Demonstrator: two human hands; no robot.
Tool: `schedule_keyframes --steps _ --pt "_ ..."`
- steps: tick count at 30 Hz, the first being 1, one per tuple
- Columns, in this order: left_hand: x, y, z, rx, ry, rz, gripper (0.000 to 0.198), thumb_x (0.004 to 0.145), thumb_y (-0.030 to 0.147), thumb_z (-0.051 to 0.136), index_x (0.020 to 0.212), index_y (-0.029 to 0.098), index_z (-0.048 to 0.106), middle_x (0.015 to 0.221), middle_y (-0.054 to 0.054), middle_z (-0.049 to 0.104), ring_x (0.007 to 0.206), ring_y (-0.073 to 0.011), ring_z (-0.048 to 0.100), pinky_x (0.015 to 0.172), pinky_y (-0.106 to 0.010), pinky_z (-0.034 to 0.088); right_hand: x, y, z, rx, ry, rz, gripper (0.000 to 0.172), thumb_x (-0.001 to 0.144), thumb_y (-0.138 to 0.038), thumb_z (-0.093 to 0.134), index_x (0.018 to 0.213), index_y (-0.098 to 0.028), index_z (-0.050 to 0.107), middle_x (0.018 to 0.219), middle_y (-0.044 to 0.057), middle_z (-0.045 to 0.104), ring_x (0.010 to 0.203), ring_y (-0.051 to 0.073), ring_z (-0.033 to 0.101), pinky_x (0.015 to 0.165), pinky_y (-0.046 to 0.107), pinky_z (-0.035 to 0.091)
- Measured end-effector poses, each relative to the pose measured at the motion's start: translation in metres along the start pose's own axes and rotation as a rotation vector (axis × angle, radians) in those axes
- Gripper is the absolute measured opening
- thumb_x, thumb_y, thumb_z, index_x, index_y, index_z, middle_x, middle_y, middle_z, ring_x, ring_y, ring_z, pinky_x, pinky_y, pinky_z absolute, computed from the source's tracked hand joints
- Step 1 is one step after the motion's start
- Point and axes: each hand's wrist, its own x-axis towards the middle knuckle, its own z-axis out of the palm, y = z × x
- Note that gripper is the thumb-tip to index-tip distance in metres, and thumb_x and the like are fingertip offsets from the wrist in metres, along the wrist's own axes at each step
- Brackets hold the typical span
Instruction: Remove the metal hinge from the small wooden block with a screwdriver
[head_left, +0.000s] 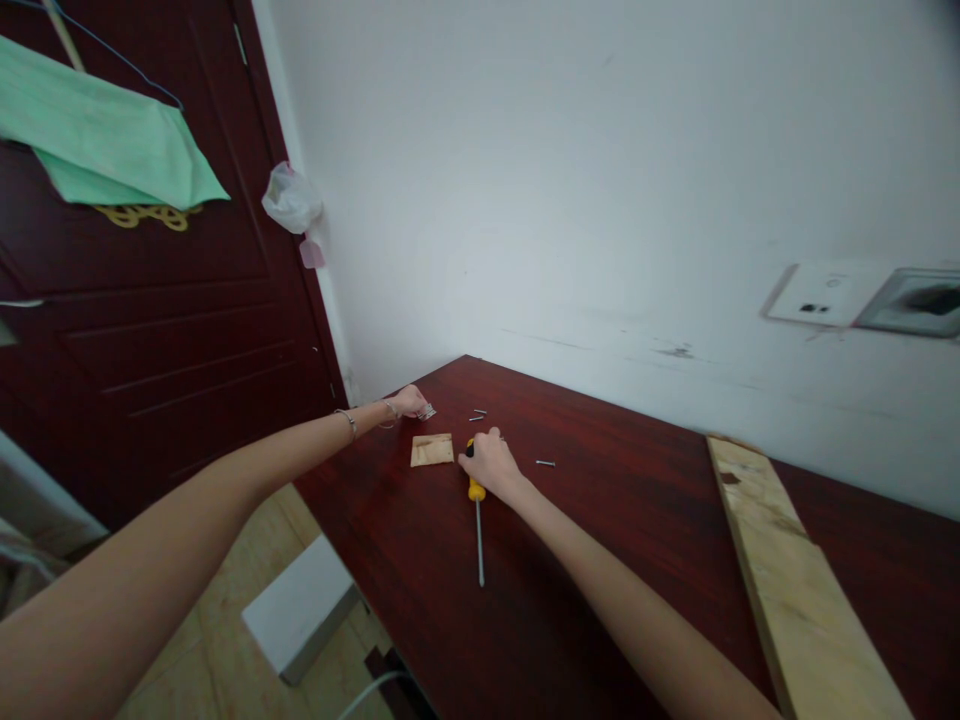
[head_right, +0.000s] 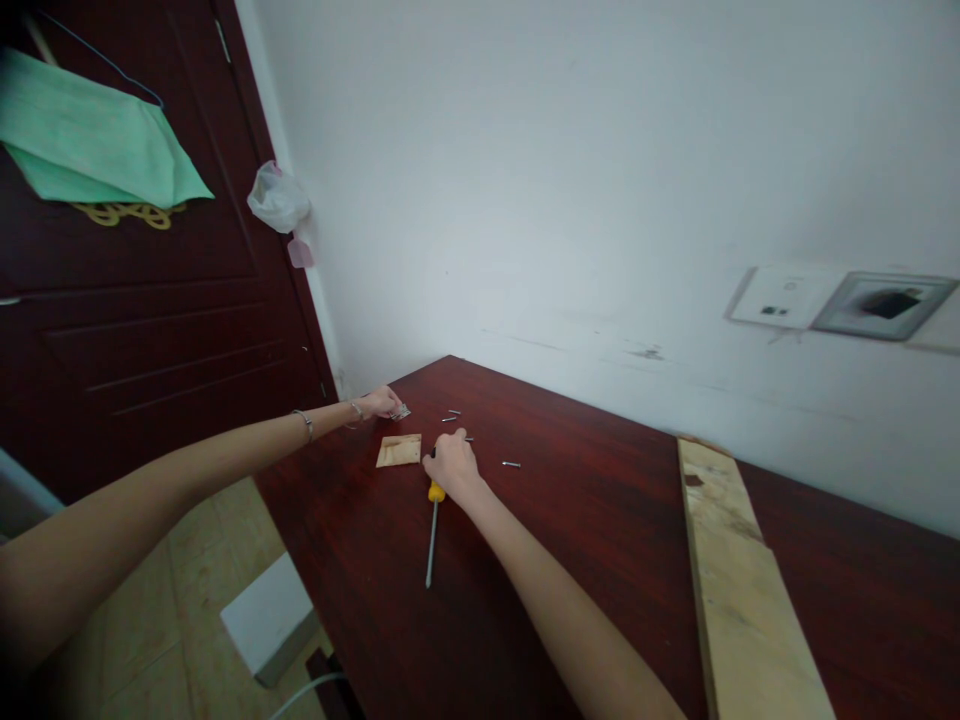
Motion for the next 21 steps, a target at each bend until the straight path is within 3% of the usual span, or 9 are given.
schedule_keyframes --steps 7,15,21 --pt "-0.004 0.0 -0.005 -0.01 0.009 -0.034 0.029 0.092 0.032 0.057 0.114 0.013 0.058 0.112 -0.008 0.06 0.095 -0.0197 0.061 0.081 -0.038 0.054 -0.001 0.002 0.001 0.014 0.003 0.024 0.038 0.081 -0.035 0.058 0.107 -0.009 0.065 0.115 0.02 0.056 0.098 0.03 0.067 0.08 0.034 0.05" --pt "-0.015 0.003 -0.007 -0.082 0.051 0.029 0.022 0.092 0.03 0.058 0.103 0.011 0.06 0.096 -0.005 0.063 0.078 -0.0138 0.062 0.068 -0.029 0.054 -0.004 0.002 -0.001 0.047 -0.009 0.049 0.038 0.082 -0.036 0.055 0.107 -0.009 0.063 0.115 0.02 0.056 0.099 0.031 0.066 0.081 0.035 0.05" --pt "-0.013 0.022 -0.007 -0.221 0.116 0.106 0.031 0.092 0.033 0.057 0.115 0.013 0.057 0.112 -0.008 0.059 0.095 -0.0203 0.061 0.08 -0.038 0.054 -0.006 0.003 0.002 0.063 -0.01 0.047 0.047 0.082 -0.042 0.055 0.114 -0.008 0.056 0.119 0.022 0.053 0.102 0.033 0.065 0.083 0.038 0.049"
